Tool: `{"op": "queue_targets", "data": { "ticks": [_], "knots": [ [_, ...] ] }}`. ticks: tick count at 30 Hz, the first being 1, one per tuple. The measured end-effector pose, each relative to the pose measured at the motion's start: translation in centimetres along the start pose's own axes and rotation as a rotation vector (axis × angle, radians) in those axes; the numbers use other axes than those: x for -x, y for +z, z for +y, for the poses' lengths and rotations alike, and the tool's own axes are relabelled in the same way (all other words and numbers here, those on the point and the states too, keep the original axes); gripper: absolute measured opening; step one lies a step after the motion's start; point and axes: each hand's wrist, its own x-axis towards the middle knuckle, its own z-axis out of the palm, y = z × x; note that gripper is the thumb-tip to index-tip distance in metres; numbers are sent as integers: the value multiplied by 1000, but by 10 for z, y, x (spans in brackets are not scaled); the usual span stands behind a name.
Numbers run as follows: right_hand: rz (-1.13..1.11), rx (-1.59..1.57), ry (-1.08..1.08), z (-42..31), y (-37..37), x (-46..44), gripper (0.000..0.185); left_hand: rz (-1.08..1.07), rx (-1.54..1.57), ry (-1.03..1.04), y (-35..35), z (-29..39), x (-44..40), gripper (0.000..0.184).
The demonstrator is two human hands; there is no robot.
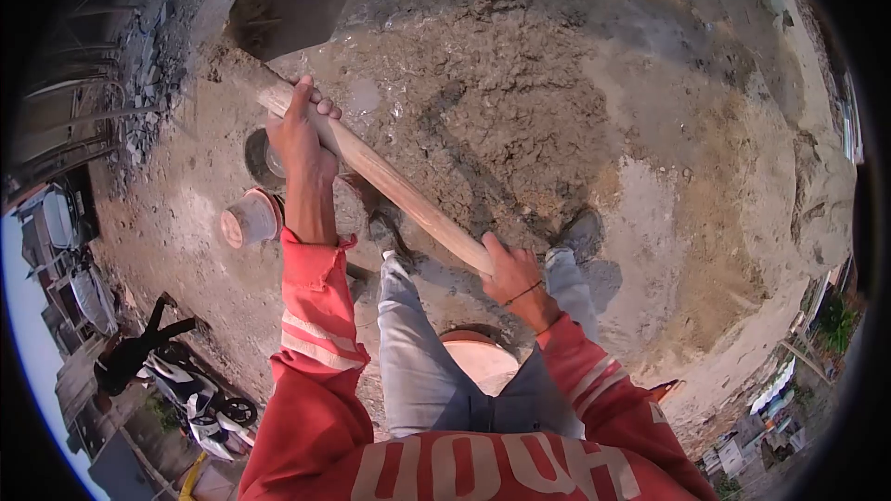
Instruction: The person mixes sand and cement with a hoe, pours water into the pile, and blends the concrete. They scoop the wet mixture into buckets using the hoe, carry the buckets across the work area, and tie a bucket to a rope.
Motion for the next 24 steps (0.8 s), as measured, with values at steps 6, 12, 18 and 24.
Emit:
{"op": "queue_targets", "data": {
  "ticks": [6, 12, 18, 24],
  "knots": [
    [193, -124, 74, -33, -5, -82, 43, -164, -182, -7, 57, -47, -47, 16],
    [111, -199, 808, 18, 173, 50, 42, -157, -811, -638, -72, -338, 59, 21],
    [43, -161, 618, -26, 99, -8, 29, -216, -511, -931, -83, -378, 24, 16],
    [-285, -687, 765, -120, -50, -95, 19, 4, -115, -1095, -59, -290, -38, 13]
  ]
}}
